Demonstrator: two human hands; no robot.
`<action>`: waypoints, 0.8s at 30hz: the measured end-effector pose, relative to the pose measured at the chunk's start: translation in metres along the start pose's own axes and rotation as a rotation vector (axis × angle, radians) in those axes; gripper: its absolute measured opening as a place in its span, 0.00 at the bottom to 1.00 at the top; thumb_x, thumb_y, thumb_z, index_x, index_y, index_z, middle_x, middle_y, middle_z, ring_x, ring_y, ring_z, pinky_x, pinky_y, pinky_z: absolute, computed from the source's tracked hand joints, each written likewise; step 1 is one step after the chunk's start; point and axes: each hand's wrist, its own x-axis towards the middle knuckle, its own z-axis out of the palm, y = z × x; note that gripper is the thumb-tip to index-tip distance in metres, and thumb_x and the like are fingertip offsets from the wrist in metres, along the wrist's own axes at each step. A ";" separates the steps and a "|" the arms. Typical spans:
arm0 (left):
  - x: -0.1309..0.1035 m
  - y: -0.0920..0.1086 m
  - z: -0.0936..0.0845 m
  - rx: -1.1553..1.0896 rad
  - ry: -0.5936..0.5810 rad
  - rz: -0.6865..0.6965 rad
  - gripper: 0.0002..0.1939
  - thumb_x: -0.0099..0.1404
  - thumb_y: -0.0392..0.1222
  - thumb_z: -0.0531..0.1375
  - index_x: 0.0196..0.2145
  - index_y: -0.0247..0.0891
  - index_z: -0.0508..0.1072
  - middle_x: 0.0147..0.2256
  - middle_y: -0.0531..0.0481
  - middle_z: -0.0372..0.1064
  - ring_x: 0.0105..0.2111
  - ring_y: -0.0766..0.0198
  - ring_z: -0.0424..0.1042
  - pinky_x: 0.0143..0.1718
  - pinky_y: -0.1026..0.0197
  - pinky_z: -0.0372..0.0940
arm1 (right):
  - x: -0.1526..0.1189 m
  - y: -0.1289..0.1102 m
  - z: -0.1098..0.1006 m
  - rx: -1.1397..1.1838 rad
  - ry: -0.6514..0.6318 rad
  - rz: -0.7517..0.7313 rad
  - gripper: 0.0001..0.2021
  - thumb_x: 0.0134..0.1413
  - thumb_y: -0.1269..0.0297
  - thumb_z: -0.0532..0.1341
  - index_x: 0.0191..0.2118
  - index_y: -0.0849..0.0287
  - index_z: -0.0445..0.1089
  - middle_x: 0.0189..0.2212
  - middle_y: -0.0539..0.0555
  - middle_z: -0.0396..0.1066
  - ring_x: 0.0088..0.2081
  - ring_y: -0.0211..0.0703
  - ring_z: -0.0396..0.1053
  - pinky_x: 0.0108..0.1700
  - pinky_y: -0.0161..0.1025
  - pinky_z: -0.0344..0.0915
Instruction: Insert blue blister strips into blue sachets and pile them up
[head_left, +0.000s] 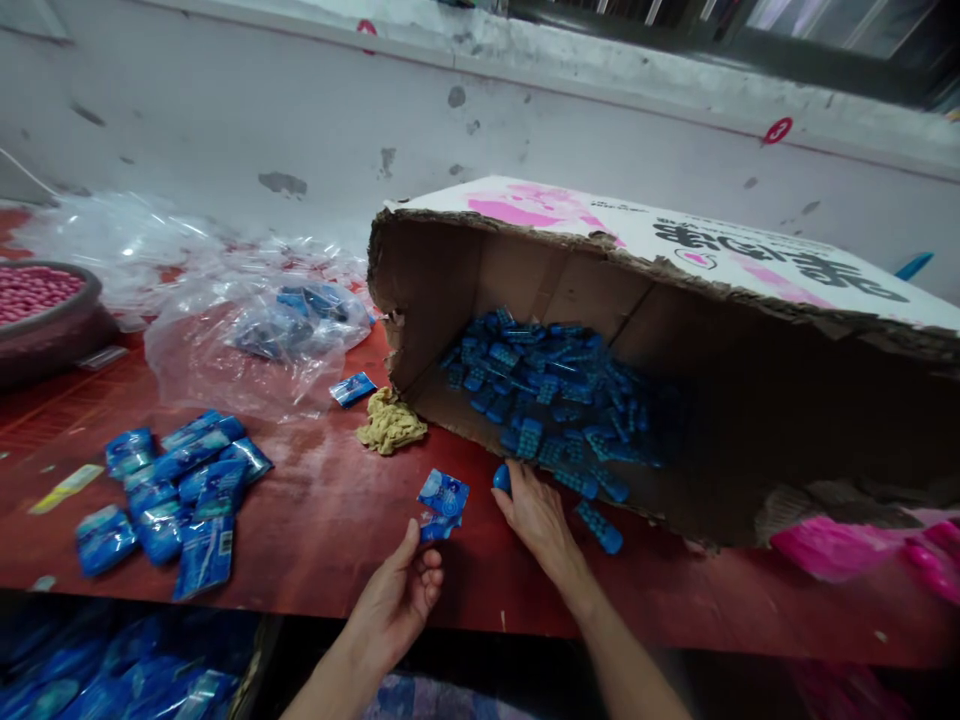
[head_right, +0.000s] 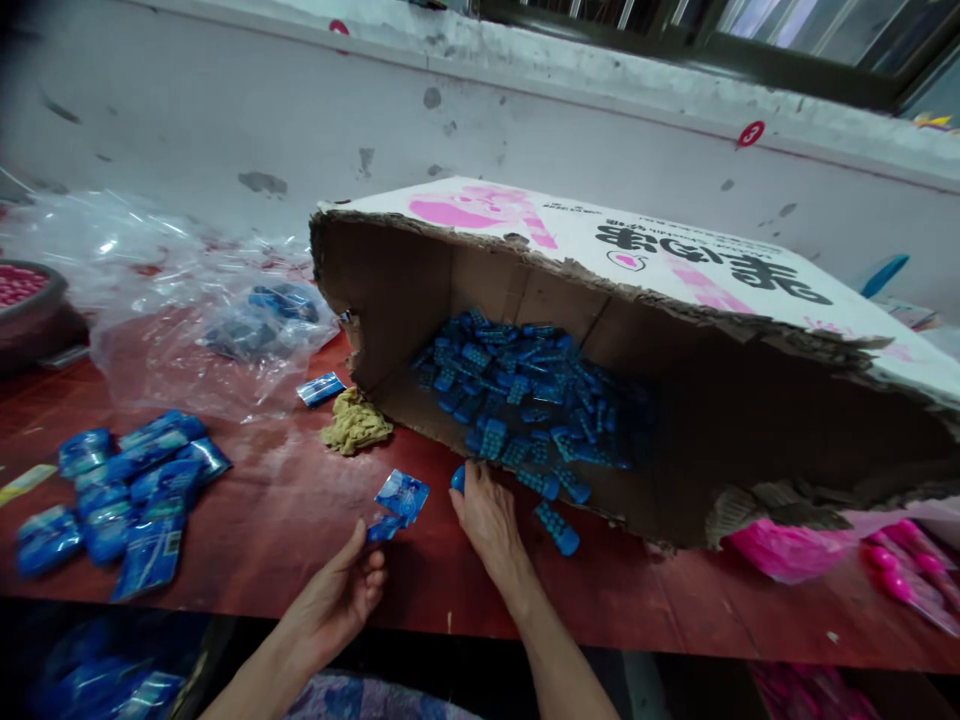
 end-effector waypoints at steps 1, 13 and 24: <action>0.001 -0.001 0.000 -0.007 0.003 0.001 0.10 0.59 0.43 0.56 0.23 0.35 0.64 0.14 0.52 0.65 0.12 0.72 0.63 0.12 0.72 0.60 | 0.001 0.001 0.000 0.119 0.034 0.014 0.19 0.53 0.64 0.55 0.51 0.60 0.58 0.42 0.60 0.68 0.40 0.48 0.69 0.38 0.41 0.65; 0.009 -0.004 -0.005 0.121 -0.095 0.187 0.09 0.53 0.42 0.61 0.24 0.35 0.65 0.16 0.51 0.67 0.15 0.69 0.66 0.14 0.70 0.59 | -0.029 -0.001 0.008 0.771 0.211 0.399 0.19 0.45 0.60 0.57 0.45 0.58 0.65 0.43 0.58 0.66 0.34 0.43 0.67 0.34 0.40 0.64; 0.010 -0.007 -0.007 0.352 -0.126 0.374 0.14 0.44 0.45 0.66 0.26 0.34 0.69 0.18 0.53 0.69 0.17 0.70 0.66 0.16 0.69 0.57 | -0.033 -0.063 0.012 1.648 -0.140 0.379 0.15 0.39 0.65 0.63 0.37 0.61 0.64 0.22 0.44 0.63 0.22 0.31 0.59 0.26 0.30 0.55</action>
